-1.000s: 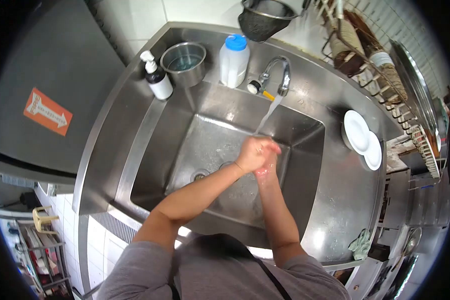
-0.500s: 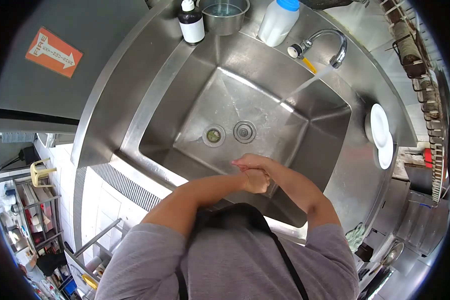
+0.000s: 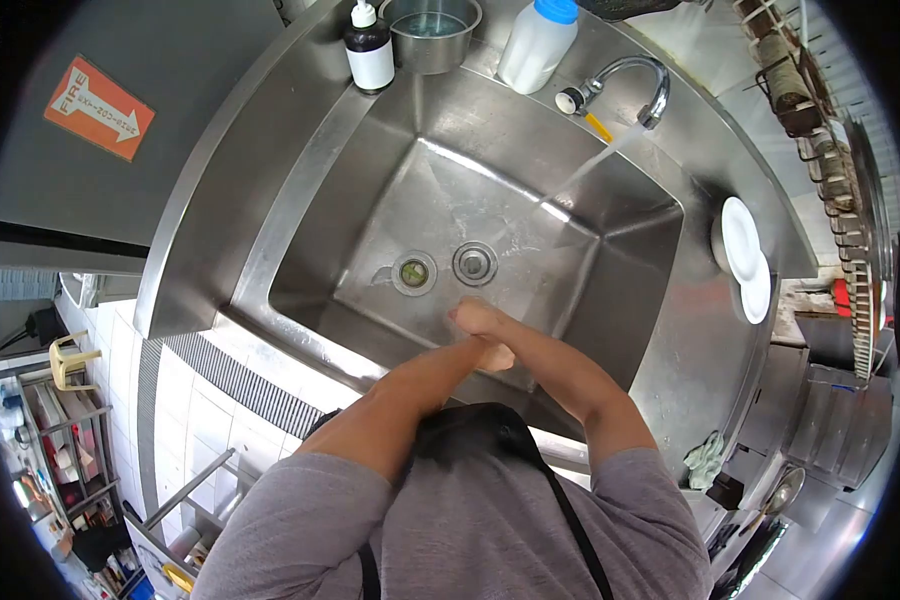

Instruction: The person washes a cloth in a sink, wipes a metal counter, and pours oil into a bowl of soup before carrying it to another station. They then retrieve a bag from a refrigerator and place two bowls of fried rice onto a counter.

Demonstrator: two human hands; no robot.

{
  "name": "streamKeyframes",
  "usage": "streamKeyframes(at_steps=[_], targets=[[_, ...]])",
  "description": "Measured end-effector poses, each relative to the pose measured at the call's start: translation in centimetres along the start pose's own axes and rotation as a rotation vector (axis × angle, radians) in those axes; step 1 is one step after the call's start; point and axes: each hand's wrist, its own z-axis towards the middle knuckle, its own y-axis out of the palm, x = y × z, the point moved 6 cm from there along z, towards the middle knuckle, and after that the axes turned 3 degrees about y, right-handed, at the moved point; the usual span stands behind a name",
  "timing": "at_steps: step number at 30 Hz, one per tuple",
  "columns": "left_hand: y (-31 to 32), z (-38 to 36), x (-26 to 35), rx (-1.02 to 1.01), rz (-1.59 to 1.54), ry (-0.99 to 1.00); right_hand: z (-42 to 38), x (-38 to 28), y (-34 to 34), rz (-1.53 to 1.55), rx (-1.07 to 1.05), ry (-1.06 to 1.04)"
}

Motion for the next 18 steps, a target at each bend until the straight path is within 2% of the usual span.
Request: streamKeyframes(at_steps=[2,4,6,7,8,9,10,11,14,15,16,17,18], targets=[[0.1,-1.0,0.3,-0.022,0.037,0.026,-0.1,0.1,-0.7,-0.005,0.068,-0.009],[-3.3,-1.5,-0.8,-0.033,0.094,0.046,-0.5,0.0,-2.0,0.518,-0.148,0.13],[-9.2,-3.0,-0.3,-0.242,0.068,0.046,0.4,3.1,-6.7,0.397,0.22,0.149],[-9.3,-3.1,-1.3,-0.231,0.079,0.019,-0.4,3.8,-10.1,0.338,0.386,0.163],[-9.5,-3.4,-2.4,-0.105,0.011,-0.006,-1.6,5.5,-14.1,0.376,0.609,0.201],[-10.3,-4.5,-3.5,0.026,-0.046,-0.048,-1.8,6.9,-18.1,0.275,0.798,0.228],[-10.7,-5.4,-4.1,0.022,-0.081,-0.126,-2.1,8.3,-21.8,0.171,0.986,0.273],[-11.2,-5.9,-4.6,0.02,-0.115,-0.212,-2.0,10.6,-25.9,-0.072,1.157,0.31],[-13.3,-8.1,-4.7,0.119,-0.262,-0.322,-3.9,6.3,-32.3,-0.138,1.451,-0.03],[-13.5,-8.5,-4.8,0.286,-0.3,-0.288,-2.4,6.7,-32.5,-0.039,1.365,0.011],[-15.8,-9.6,-4.1,0.308,-0.305,-0.337,-0.8,7.1,-31.8,-0.347,1.571,-0.211],[-16.3,-10.2,-4.1,0.449,-0.335,-0.289,2.2,9.5,-31.7,-0.393,1.536,-0.153],[-17.4,-11.2,-4.0,0.485,-0.377,-0.316,4.2,9.8,-30.6,-0.343,1.544,-0.219]])
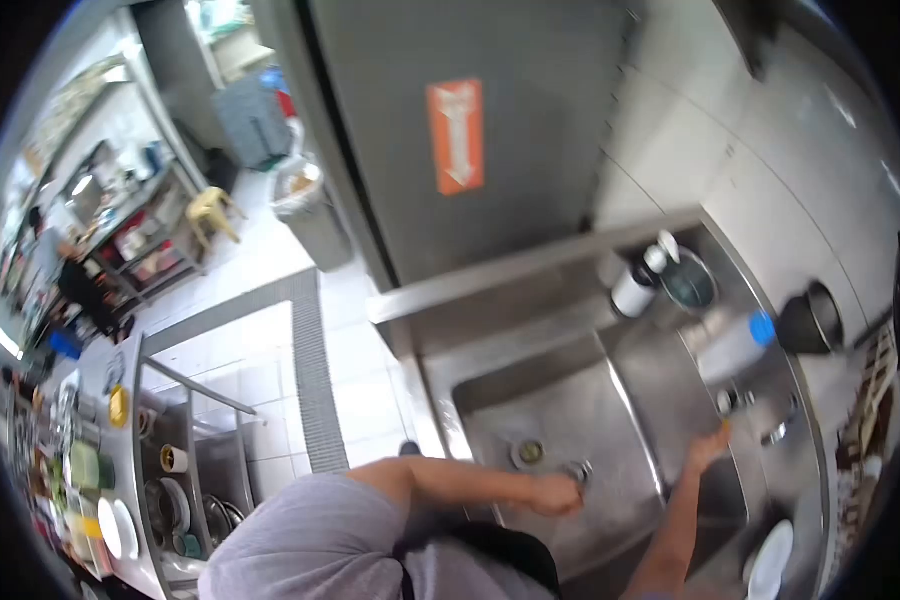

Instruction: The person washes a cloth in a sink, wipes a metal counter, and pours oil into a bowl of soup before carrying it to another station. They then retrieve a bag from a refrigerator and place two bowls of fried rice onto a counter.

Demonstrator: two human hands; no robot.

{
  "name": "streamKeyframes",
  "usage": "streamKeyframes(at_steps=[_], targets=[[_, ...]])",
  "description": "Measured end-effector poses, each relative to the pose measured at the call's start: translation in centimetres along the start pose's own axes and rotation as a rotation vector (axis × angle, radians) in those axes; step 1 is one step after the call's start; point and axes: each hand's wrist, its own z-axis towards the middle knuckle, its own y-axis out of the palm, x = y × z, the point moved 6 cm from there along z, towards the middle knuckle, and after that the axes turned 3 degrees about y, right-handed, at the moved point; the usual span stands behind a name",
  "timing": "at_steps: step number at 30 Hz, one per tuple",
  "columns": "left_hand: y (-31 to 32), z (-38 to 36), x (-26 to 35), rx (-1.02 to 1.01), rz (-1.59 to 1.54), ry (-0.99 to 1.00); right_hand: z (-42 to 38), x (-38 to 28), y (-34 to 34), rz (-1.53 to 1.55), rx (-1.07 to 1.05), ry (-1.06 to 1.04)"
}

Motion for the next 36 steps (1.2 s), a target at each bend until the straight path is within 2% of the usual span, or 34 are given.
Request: streamKeyframes(at_steps=[3,5,7,10,11,13,16,21,23,25,27,28,29,30,31,33,35,36], targets=[[-3.3,-1.5,0.7,0.138,-0.082,-0.072,-1.6,0.0,3.7,-0.459,-0.007,0.194],[-5.6,-2.8,1.2,0.161,-0.097,-0.135,0.6,-5.2,0.2,-0.641,-0.569,0.653],[-7.8,-4.5,2.1,0.197,-0.119,-0.191,0.4,-3.3,1.0,-0.67,-0.548,0.459],[-10.9,-6.9,3.7,0.309,-0.172,-0.116,-1.7,-3.3,1.1,-0.743,-0.573,0.011],[-11.7,-8.0,4.1,0.326,-0.159,-0.107,-3.2,-4.0,0.4,-0.74,-0.613,-0.081],[-13.4,-10.4,5.0,0.397,-0.159,-0.081,-5.2,-6.4,-3.6,-0.604,-0.547,0.05],[-15.1,-15.3,4.4,0.492,-0.182,-0.096,-9.8,-11.7,-9.4,-0.21,-0.503,0.34],[-18.9,-26.0,4.7,0.578,-0.195,-0.194,-16.7,-24.7,-10.9,0.72,-0.671,0.701],[-19.8,-30.9,3.6,0.688,-0.212,-0.252,-15.6,-29.1,-9.8,0.971,-0.68,0.636],[-21.4,-36.2,4.3,0.743,-0.241,-0.327,-8.6,-40.9,-18.2,0.581,-0.571,0.429],[-21.4,-41.6,2.9,0.879,-0.338,-0.455,-6.5,-46.8,-18.8,0.735,-0.349,0.08],[-21.3,-43.8,2.5,0.907,-0.338,-0.464,-6.7,-50.4,-18.5,0.876,-0.308,0.008],[-21.5,-46.6,1.8,1.038,-0.373,-0.485,-6.9,-54.3,-18.5,1.023,-0.264,-0.063],[-21.9,-49.4,1.7,1.17,-0.403,-0.504,-7.8,-58.8,-19.0,1.147,-0.366,-0.087],[-22.4,-51.6,2.5,1.199,-0.391,-0.517,-9.4,-63.5,-19.9,1.271,-0.474,-0.111],[-23.2,-57.4,4.2,1.479,-0.492,-0.626,-13.6,-73.5,-21.9,1.305,-0.699,-0.435],[-22.8,-62.2,4.4,1.638,-0.482,-0.644,-19.7,-81.0,-22.4,1.441,-1.173,-0.511],[-23.0,-64.8,5.8,1.813,-0.479,-0.701,-21.9,-84.0,-23.9,1.466,-1.306,-0.583]])
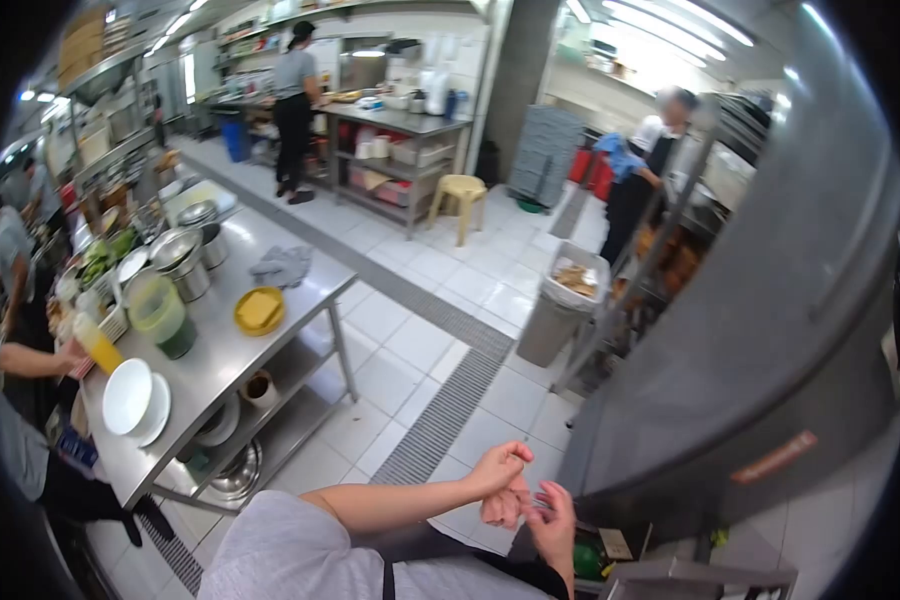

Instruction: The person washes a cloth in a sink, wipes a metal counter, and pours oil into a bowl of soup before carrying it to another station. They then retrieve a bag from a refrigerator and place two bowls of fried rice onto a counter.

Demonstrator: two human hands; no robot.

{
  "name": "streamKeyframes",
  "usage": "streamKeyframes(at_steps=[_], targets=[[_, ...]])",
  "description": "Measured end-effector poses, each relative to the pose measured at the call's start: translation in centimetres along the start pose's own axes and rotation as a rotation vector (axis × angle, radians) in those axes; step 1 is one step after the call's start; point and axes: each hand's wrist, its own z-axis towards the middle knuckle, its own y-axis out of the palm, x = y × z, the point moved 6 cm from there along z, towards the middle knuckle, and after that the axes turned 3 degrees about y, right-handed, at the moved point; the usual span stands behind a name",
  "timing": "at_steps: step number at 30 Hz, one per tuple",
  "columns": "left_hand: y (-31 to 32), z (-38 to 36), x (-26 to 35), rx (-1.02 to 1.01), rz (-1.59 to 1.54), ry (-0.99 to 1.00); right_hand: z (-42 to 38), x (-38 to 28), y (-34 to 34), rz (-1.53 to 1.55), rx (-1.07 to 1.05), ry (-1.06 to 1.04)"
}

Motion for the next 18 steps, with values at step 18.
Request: streamKeyframes(at_steps=[18], targets=[[-16.1,10.8,1.1,0.113,0.093,-0.039,24.8,4.2,12.3,0.672,-0.223,0.256]])
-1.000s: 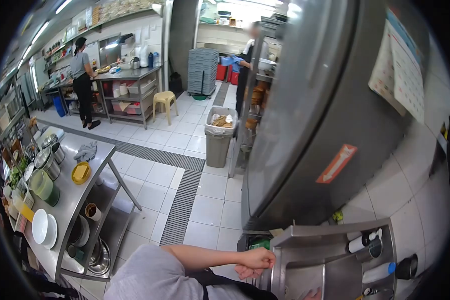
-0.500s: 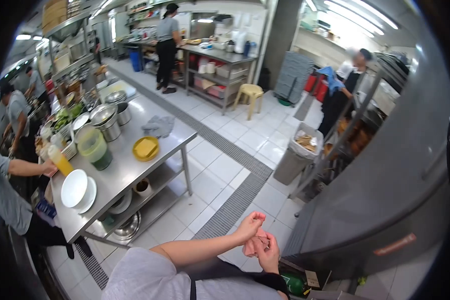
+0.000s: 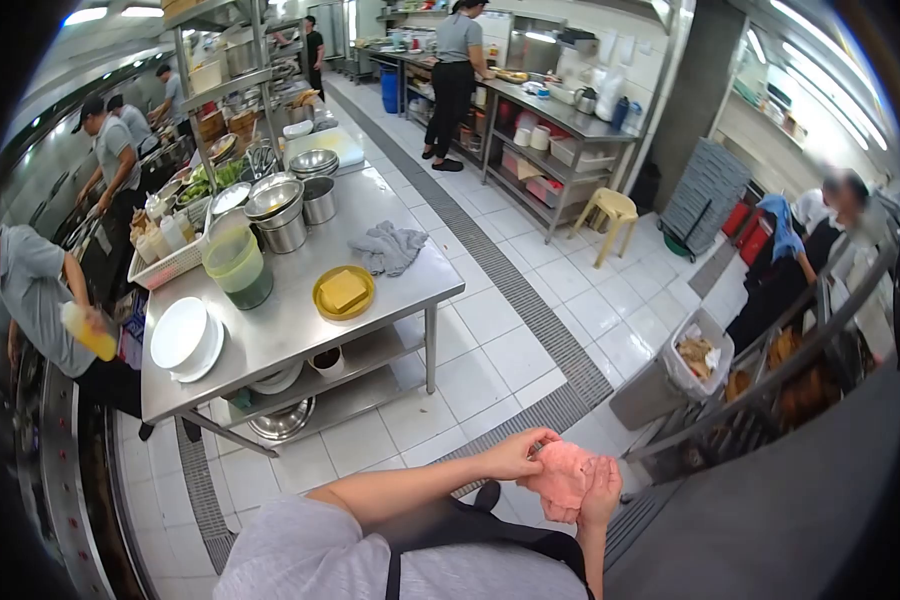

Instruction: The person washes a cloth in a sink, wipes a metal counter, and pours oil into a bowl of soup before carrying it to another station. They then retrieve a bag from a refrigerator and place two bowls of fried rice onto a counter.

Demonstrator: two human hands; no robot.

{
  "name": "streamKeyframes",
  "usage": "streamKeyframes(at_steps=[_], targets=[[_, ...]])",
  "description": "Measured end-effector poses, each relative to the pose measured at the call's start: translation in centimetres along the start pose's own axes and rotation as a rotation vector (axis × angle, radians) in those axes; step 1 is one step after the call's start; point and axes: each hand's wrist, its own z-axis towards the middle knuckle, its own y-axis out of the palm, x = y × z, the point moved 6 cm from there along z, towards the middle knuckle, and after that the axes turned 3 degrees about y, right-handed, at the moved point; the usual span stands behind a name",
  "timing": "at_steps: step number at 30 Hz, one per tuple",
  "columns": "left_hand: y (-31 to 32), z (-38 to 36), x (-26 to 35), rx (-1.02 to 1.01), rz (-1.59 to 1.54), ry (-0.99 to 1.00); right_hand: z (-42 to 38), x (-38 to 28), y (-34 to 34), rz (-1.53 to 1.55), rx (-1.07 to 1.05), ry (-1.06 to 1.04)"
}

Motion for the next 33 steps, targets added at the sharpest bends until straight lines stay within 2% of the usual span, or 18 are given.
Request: streamKeyframes(at_steps=[1,4,6,8,12,15,17,20,21,22,23,25,27,29,30,31,32,33], targets=[[-0.3,1.6,0.4,0.025,0.0,0.008,1.9,-0.3,-0.4,-0.045,-0.019,0.026],[0.3,5.4,4.3,-0.027,0.148,0.239,6.5,-1.4,-1.3,-0.111,-0.073,0.044],[0.5,9.0,4.6,-0.056,0.198,0.209,9.6,-1.4,-1.8,-0.146,-0.109,0.044],[0.8,11.6,4.1,-0.118,0.267,0.133,12.0,-0.6,-1.1,-0.15,-0.244,0.134],[-2.0,14.3,5.2,0.005,0.431,0.195,16.5,0.4,0.8,-0.175,-0.482,0.2],[-6.1,15.3,4.7,0.134,0.317,0.124,19.4,0.1,2.6,-0.226,-0.555,0.199],[-8.8,15.9,5.3,0.21,0.29,0.174,22.2,0.4,3.3,-0.214,-0.581,0.197],[-13.0,17.4,6.0,0.305,0.252,0.198,26.2,1.6,4.5,-0.506,-0.654,0.171],[-14.2,18.1,6.4,0.313,0.443,0.194,27.8,2.2,5.1,-0.51,-0.663,0.167],[-15.5,18.9,6.6,0.319,0.634,0.188,29.4,2.4,5.8,-0.643,-0.715,-0.029],[-16.9,20.0,6.4,0.328,0.636,0.192,30.8,2.7,6.7,-0.768,-0.759,-0.233],[-19.8,22.8,5.3,0.325,0.666,0.101,34.3,4.0,8.6,-0.765,-0.796,-0.275],[-23.4,25.2,6.7,0.386,0.582,0.074,38.0,5.5,11.1,-0.516,-0.648,0.148],[-26.6,26.4,8.3,0.52,0.35,0.008,40.8,4.6,14.9,-0.47,-0.659,0.172],[-28.5,27.4,8.3,0.576,0.379,0.096,41.8,4.2,17.3,-0.29,-0.725,0.175],[-30.6,28.4,8.0,0.592,0.378,0.092,42.9,3.9,19.4,-0.102,-0.785,0.176],[-32.3,29.5,7.3,0.564,0.279,0.082,44.3,4.0,20.8,-0.36,-0.84,0.037],[-33.6,30.3,7.1,0.534,0.175,0.072,46.0,4.6,21.6,-0.364,-0.854,0.047]])
